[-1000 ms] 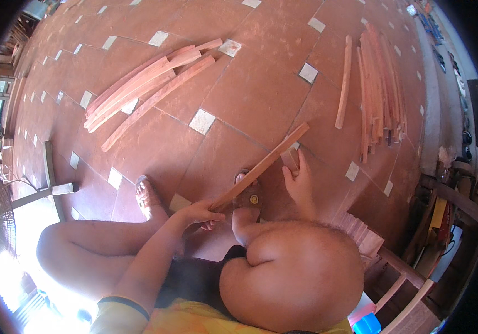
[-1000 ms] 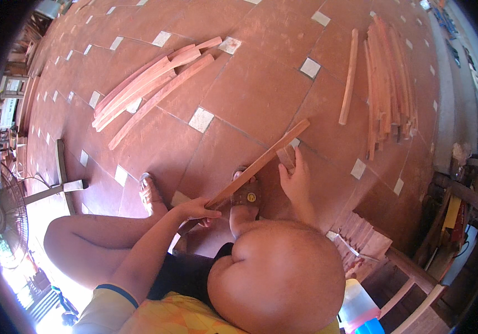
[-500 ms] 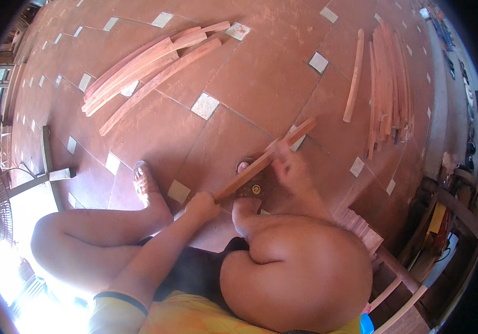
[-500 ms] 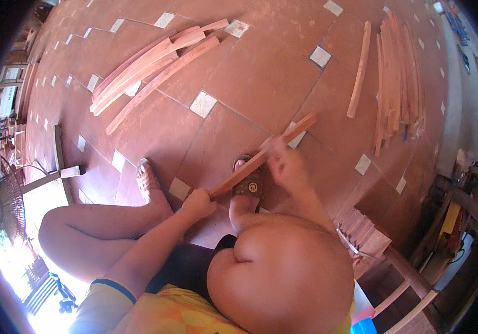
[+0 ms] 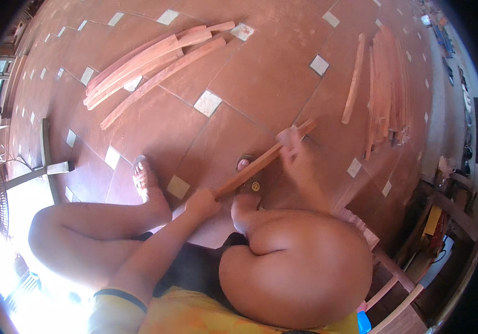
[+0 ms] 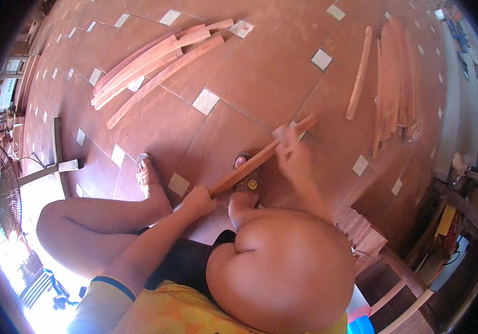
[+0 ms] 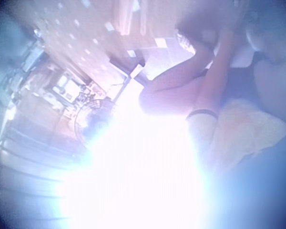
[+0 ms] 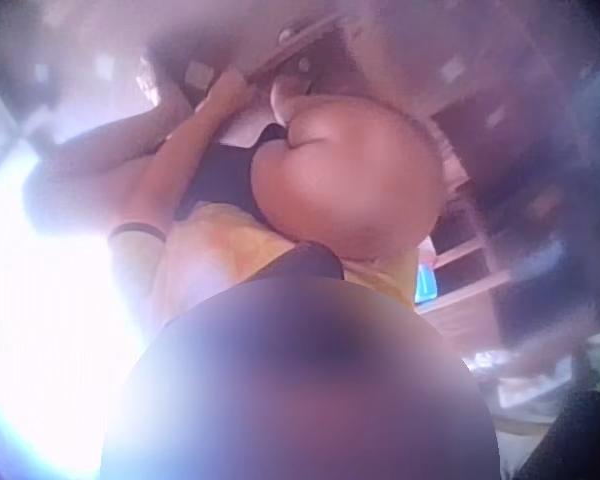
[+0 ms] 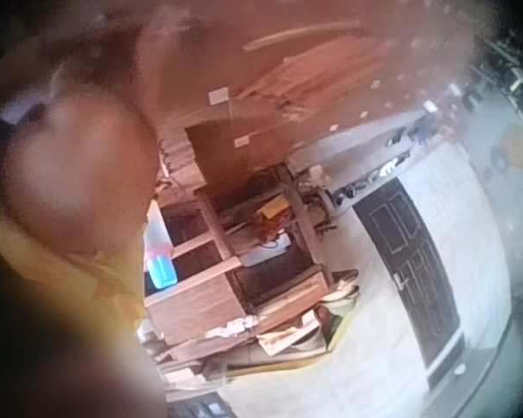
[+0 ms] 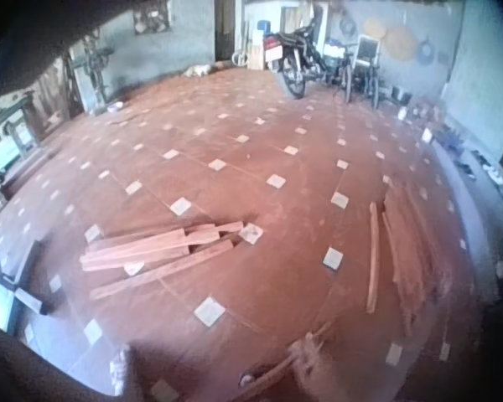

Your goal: The person sits on the floor and sands several thin wooden planks using a sanding block. They handle each plank one at a time, rubbing the block along the surfaces and edges, then set the pieces aside.

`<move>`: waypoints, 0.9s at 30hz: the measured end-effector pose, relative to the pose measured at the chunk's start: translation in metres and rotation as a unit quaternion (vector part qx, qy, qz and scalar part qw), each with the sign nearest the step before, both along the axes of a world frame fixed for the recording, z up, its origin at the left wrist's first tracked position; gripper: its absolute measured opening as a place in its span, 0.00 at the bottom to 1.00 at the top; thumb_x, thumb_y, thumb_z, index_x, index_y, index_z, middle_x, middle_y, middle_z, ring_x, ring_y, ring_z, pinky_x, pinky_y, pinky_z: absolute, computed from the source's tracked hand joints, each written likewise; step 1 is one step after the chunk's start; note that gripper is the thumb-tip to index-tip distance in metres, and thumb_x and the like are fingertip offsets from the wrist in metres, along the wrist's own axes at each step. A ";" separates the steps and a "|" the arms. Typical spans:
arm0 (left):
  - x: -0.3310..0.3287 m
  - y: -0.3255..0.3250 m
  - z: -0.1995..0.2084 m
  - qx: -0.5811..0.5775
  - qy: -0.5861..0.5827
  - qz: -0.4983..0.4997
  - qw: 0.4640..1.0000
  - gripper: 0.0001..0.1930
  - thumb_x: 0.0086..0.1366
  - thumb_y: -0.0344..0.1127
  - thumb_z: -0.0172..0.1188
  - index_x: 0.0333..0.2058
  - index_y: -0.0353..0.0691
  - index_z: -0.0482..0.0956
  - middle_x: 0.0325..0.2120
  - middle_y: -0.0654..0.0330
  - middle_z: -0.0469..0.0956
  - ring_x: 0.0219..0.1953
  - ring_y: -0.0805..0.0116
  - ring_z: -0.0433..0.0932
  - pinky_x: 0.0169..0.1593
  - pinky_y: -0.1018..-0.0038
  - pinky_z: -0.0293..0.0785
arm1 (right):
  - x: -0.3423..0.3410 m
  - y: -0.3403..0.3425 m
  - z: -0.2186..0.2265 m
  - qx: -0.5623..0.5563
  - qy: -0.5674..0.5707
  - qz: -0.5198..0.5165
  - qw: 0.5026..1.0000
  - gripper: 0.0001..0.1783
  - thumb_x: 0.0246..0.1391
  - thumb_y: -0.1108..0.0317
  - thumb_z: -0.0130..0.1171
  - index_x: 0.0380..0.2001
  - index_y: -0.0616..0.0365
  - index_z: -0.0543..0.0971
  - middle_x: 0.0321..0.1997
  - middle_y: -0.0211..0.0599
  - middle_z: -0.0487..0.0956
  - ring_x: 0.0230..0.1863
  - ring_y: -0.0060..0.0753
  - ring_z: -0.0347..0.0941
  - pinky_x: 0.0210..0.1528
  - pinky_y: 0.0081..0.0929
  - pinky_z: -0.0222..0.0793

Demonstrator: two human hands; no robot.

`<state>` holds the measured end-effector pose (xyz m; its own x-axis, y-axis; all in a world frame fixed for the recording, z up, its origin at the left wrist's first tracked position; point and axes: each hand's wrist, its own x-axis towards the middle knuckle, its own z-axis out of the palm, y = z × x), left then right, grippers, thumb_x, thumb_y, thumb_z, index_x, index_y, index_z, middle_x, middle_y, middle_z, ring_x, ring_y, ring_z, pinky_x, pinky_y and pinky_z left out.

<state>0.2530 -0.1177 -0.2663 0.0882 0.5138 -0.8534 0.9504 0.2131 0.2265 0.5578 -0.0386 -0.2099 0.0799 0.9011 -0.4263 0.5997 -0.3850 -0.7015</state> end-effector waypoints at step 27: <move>0.002 -0.011 0.023 0.013 0.002 0.012 1.000 0.19 0.59 0.43 0.66 0.41 0.32 0.86 0.41 0.37 0.85 0.46 0.40 0.85 0.52 0.49 0.80 | 0.035 -0.028 -0.046 0.134 0.004 0.145 0.980 0.31 0.63 0.63 0.63 0.67 0.61 0.72 0.60 0.59 0.80 0.61 0.55 0.78 0.59 0.42 0.75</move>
